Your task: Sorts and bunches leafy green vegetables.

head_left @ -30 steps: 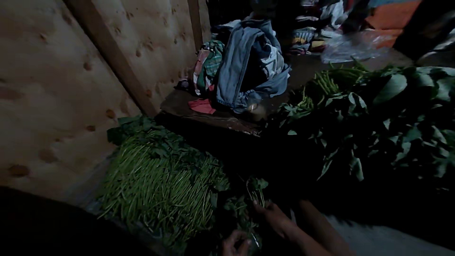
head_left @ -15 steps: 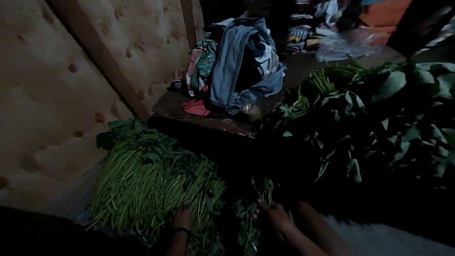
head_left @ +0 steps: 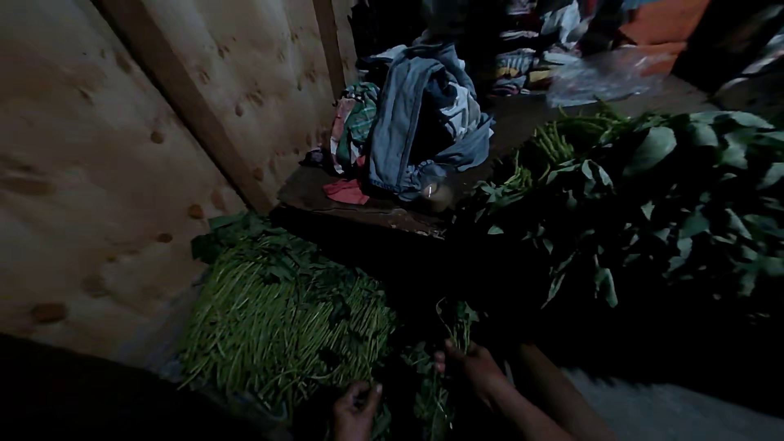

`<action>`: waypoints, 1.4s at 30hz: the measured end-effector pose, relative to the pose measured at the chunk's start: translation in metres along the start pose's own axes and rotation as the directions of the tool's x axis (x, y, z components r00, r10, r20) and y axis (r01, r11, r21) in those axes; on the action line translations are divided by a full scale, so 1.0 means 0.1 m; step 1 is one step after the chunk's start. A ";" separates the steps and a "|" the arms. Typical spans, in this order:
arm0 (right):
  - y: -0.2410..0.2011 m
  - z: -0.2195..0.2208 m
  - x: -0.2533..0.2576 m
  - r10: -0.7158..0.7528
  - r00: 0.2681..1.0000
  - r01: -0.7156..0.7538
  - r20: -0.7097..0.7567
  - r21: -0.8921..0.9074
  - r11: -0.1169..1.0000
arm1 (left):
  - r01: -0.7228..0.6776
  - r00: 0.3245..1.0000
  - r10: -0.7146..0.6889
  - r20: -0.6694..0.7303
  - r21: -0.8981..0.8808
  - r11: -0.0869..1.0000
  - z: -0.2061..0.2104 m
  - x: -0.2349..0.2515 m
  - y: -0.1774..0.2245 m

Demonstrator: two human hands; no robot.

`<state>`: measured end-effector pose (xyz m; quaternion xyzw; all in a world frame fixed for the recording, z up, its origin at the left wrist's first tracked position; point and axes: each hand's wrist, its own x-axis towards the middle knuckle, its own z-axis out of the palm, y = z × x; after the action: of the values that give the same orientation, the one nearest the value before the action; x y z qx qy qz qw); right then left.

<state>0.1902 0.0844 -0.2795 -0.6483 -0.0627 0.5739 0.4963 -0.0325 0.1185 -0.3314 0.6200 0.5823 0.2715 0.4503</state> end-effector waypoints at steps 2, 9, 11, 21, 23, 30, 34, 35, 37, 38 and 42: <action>0.01 0.01 -0.01 -0.005 1.000 0.005 0.007 -0.013 1.000 | -0.004 1.000 0.004 0.005 -0.002 1.000 0.04 -0.10 0.04; 0.05 0.05 0.01 0.035 0.992 -0.019 0.119 -0.128 0.992 | -0.087 0.995 0.088 0.043 -0.028 0.996 0.33 -0.30 0.02; 0.05 0.06 0.00 0.047 0.988 -0.025 0.146 -0.153 0.988 | -0.106 0.988 0.107 0.108 -0.017 0.994 0.39 -0.38 0.10; 0.08 0.02 0.05 0.039 0.976 -0.015 0.213 -0.115 0.993 | -0.243 0.960 0.228 0.162 0.075 0.967 0.55 -0.45 0.21; 0.07 -0.02 0.03 0.043 0.972 -0.017 0.230 -0.115 0.993 | -0.233 0.951 0.221 0.216 0.028 0.972 0.59 -0.43 0.17; 0.06 -0.30 0.10 0.055 0.998 -0.056 -0.013 -0.122 0.991 | -0.019 0.947 -0.135 0.290 0.471 0.882 0.64 0.29 -0.34; 0.06 -0.41 0.15 -0.003 0.984 -0.004 -0.180 -0.036 0.999 | 0.043 0.903 -0.350 0.249 0.760 0.649 0.70 0.62 -0.66; 0.07 -0.43 0.17 -0.027 0.975 0.023 -0.222 -0.018 1.000 | 0.072 0.896 -0.380 0.230 0.770 0.634 0.73 0.64 -0.71; 0.06 -0.47 0.21 -0.067 0.955 0.067 -0.288 -0.012 0.998 | 0.130 0.882 -0.427 0.198 0.769 0.626 0.77 0.65 -0.77; 0.05 -0.48 0.21 -0.082 0.949 0.081 -0.304 -0.018 0.997 | 0.147 0.881 -0.435 0.185 0.767 0.624 0.78 0.65 -0.79; 0.03 -0.44 0.20 -0.066 0.953 0.050 -0.296 -0.058 0.997 | 0.186 0.894 -0.408 0.187 0.672 0.717 0.67 0.58 -0.70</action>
<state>0.2311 0.0705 -0.3022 -0.7374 -0.0208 0.4534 0.5003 0.0019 0.1523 -0.4335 0.6678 0.6506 -0.1245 0.3393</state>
